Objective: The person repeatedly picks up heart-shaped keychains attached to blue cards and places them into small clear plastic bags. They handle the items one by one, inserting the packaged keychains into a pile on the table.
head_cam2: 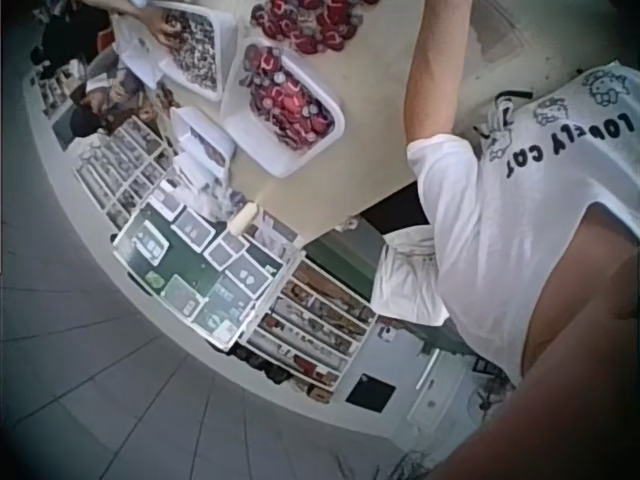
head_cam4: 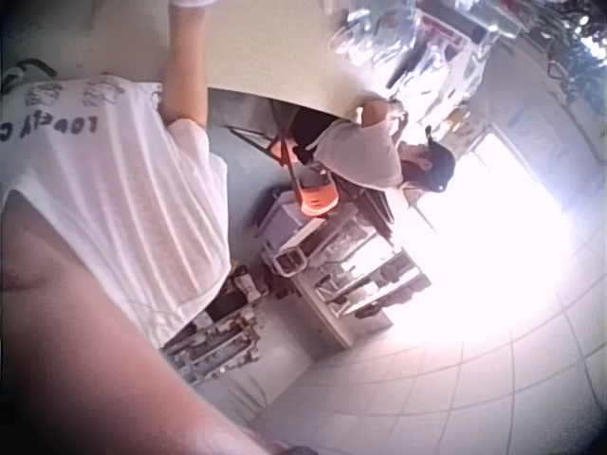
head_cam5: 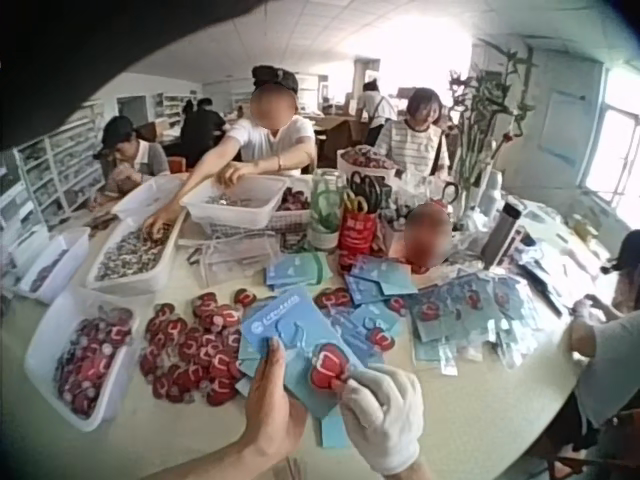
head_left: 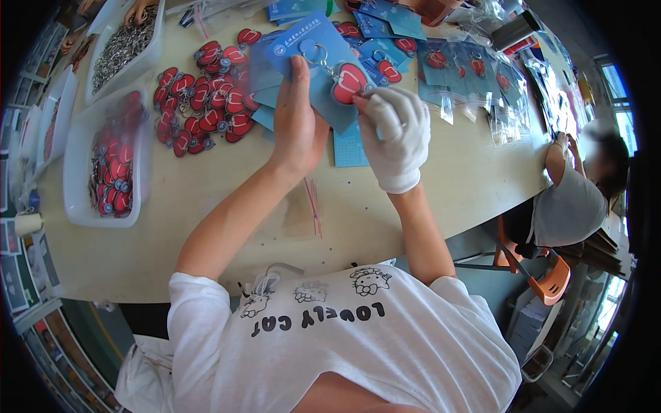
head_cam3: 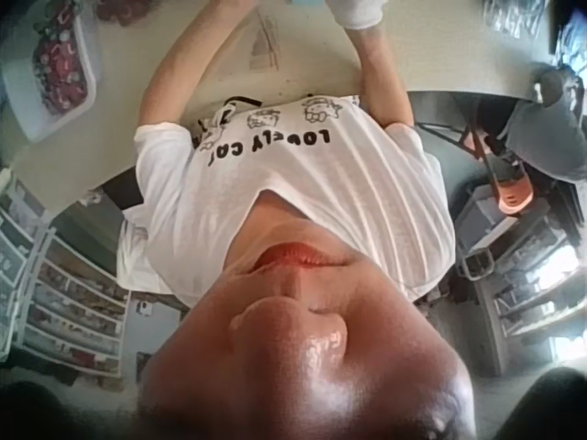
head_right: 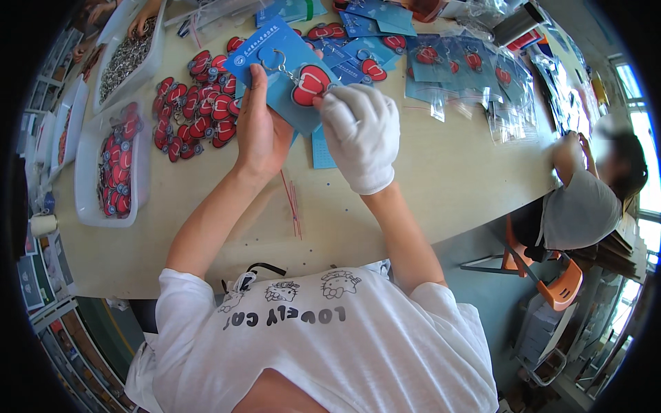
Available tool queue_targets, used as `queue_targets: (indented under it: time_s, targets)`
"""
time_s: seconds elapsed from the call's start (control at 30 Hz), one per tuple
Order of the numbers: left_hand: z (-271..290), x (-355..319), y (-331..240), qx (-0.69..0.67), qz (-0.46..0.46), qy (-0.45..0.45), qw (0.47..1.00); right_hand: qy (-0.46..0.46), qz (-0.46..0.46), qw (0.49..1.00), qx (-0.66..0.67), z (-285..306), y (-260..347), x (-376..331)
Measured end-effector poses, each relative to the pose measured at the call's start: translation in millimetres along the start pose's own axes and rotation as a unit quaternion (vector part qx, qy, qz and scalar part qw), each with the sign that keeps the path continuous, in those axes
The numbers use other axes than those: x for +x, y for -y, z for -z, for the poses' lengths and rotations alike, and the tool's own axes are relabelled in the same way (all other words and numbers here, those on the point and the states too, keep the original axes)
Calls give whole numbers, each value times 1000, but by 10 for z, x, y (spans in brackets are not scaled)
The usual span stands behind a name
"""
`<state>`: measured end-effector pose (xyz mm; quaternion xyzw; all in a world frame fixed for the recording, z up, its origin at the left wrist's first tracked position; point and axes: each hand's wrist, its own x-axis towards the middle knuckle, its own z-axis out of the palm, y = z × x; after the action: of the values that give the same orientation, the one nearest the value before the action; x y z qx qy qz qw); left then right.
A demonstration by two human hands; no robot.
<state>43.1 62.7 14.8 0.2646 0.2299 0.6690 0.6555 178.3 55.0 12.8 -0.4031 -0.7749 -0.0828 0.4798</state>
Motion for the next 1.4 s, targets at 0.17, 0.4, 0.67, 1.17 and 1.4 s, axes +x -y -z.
queue_targets:
  time_s: [0.17, 0.4, 0.67, 1.17, 1.4]
  targets:
    - [79, 11, -78, 26, -24, 43, 998, 43, -60, 991, 110, 34, 8, -130]
    - [335, -224, -125, 99, -37, 51, 993, 118, -496, 705, 493, -87, 124, -218]
    - [957, -984, -647, 841, -66, 144, 517, 93, -456, 797, 385, 36, -65, -441]
    - [1204, -811, -866, 574, 229, 68, 783, 199, -458, 769, 400, 312, -218, -730]
    - [1223, -766, -933, 611, 153, 89, 772, 256, -454, 778, 351, 377, -417, -687]
